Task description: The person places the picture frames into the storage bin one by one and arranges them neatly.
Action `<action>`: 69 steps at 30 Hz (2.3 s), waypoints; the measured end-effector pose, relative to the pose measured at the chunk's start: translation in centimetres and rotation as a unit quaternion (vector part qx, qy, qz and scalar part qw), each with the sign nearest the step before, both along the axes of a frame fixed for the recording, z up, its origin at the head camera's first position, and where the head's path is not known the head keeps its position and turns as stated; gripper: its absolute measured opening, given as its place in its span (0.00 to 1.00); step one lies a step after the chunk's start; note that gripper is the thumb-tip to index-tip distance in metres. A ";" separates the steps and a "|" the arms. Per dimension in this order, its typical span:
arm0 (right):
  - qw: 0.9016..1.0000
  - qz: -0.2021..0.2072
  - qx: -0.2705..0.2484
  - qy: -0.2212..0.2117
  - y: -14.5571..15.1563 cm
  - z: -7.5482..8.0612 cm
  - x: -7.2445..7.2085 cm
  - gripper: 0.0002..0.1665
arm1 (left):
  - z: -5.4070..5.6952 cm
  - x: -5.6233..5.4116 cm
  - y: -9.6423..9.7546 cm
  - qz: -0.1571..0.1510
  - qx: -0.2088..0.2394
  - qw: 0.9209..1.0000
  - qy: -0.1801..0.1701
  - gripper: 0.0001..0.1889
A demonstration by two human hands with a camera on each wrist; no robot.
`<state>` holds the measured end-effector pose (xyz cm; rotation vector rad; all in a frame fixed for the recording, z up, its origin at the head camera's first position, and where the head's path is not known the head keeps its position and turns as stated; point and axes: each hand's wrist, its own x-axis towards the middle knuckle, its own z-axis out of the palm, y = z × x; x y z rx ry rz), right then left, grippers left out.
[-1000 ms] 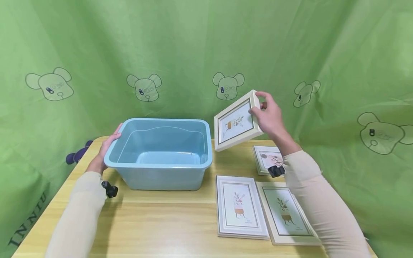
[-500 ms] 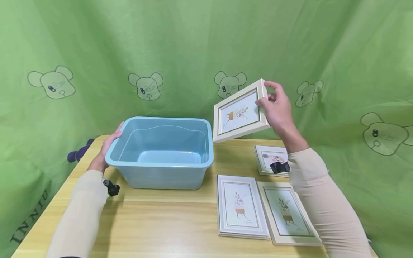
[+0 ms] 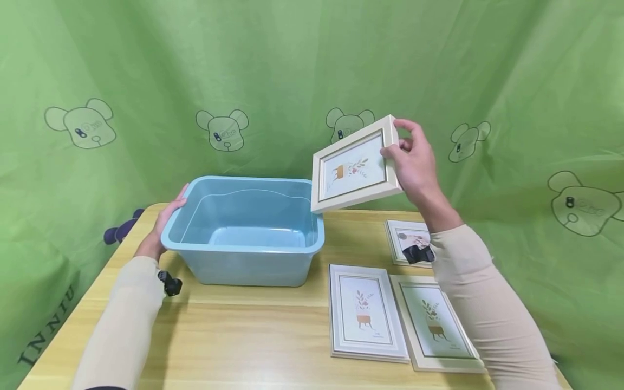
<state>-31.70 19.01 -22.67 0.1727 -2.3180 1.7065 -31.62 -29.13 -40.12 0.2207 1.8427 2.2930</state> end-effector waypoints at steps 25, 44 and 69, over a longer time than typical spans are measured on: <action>0.998 0.022 0.059 -0.013 -2.7 -1.1 -0.2 0.37 | 0.3 0.1 0.2 0.003 0.007 1.000 -0.001 0.30; 0.989 0.053 0.132 -0.037 -5.0 -1.6 -0.9 0.36 | -0.2 0.2 0.2 0.006 0.002 1.000 0.011 0.30; 0.980 0.063 0.170 -0.076 -6.5 -3.6 -1.7 0.39 | -0.3 0.3 0.2 0.010 -0.031 0.999 0.020 0.29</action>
